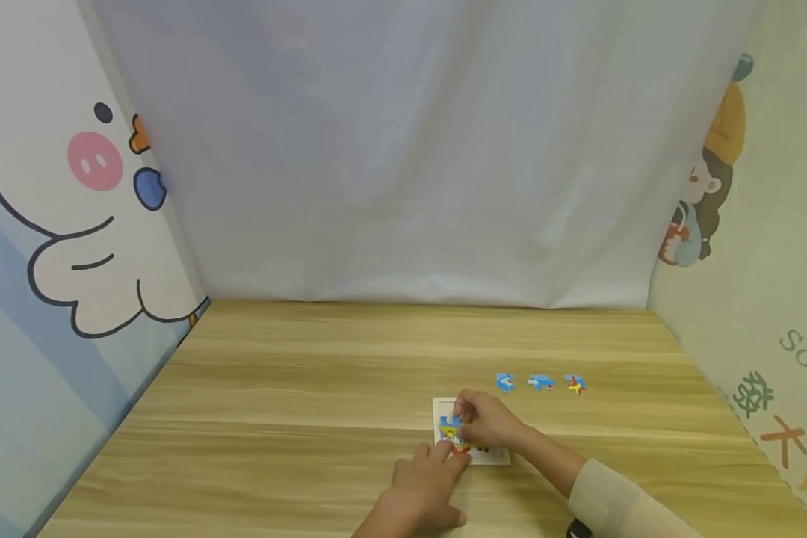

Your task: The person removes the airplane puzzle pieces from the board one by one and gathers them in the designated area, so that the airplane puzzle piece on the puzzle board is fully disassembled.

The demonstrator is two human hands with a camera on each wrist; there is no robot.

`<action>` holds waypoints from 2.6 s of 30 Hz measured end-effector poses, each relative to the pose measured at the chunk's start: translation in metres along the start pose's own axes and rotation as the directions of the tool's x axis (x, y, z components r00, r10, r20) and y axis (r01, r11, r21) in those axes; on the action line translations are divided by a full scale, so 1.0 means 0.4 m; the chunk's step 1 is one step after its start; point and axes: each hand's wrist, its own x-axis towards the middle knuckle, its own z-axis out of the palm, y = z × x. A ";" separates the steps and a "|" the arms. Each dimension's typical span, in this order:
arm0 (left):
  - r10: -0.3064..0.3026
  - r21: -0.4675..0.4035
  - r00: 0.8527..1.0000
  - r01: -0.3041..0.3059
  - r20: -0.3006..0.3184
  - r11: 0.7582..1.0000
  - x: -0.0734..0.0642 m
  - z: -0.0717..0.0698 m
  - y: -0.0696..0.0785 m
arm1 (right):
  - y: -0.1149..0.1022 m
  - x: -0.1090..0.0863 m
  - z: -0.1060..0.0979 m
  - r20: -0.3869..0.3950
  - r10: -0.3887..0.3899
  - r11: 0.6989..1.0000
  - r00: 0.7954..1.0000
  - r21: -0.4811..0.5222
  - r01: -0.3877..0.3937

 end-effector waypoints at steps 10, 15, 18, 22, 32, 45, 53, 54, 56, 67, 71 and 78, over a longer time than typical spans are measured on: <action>-0.003 -0.024 1.000 0.003 -0.004 1.000 0.003 -0.001 0.000 | 0.000 -0.004 -0.010 -0.038 -0.037 0.995 0.999 0.086 0.040; -0.008 -0.030 1.000 0.007 -0.017 1.000 0.004 0.002 0.000 | -0.017 -0.018 -0.033 -0.063 0.006 0.978 0.998 0.207 0.007; -0.008 -0.038 1.000 0.007 -0.019 0.999 0.004 0.002 0.000 | -0.013 -0.018 -0.042 -0.055 0.019 0.973 0.998 0.229 -0.006; -0.008 -0.040 1.000 0.007 -0.023 0.999 0.005 0.003 -0.001 | 0.004 -0.011 -0.042 -0.058 0.010 0.974 0.998 0.227 0.003; -0.001 0.009 0.999 0.001 -0.044 1.000 -0.003 0.008 0.004 | -0.024 -0.057 -0.075 -0.069 -0.013 0.972 0.998 0.233 0.029; -0.004 -0.056 0.999 0.002 -0.044 0.998 0.009 0.004 0.030 | 0.023 -0.105 -0.136 -0.131 0.034 0.970 0.991 0.242 -0.001; 0.004 -0.027 1.000 -0.005 -0.023 1.000 0.027 0.008 0.044 | 0.067 -0.122 -0.164 -0.177 0.088 0.966 0.980 0.254 -0.041; 0.004 -0.025 1.000 -0.005 -0.019 1.000 0.028 0.010 0.046 | 0.071 -0.123 -0.168 -0.185 0.095 0.965 0.978 0.260 -0.044; 0.008 -0.017 1.000 -0.008 -0.018 1.000 0.029 0.012 0.048 | 0.080 -0.127 -0.176 -0.202 0.103 0.964 0.974 0.262 -0.048; 0.023 0.042 0.999 -0.021 -0.043 0.999 0.023 0.018 0.052 | 0.148 -0.129 -0.198 -0.208 0.214 0.962 0.954 0.216 -0.169; -0.009 0.002 1.000 0.009 -0.022 1.000 0.023 0.021 0.053 | 0.163 -0.121 -0.197 -0.203 0.234 0.958 0.951 0.215 -0.190; -0.018 -0.029 1.000 0.018 0.006 0.999 0.028 0.022 0.050 | 0.172 -0.107 -0.190 -0.188 0.239 0.952 0.953 0.239 -0.191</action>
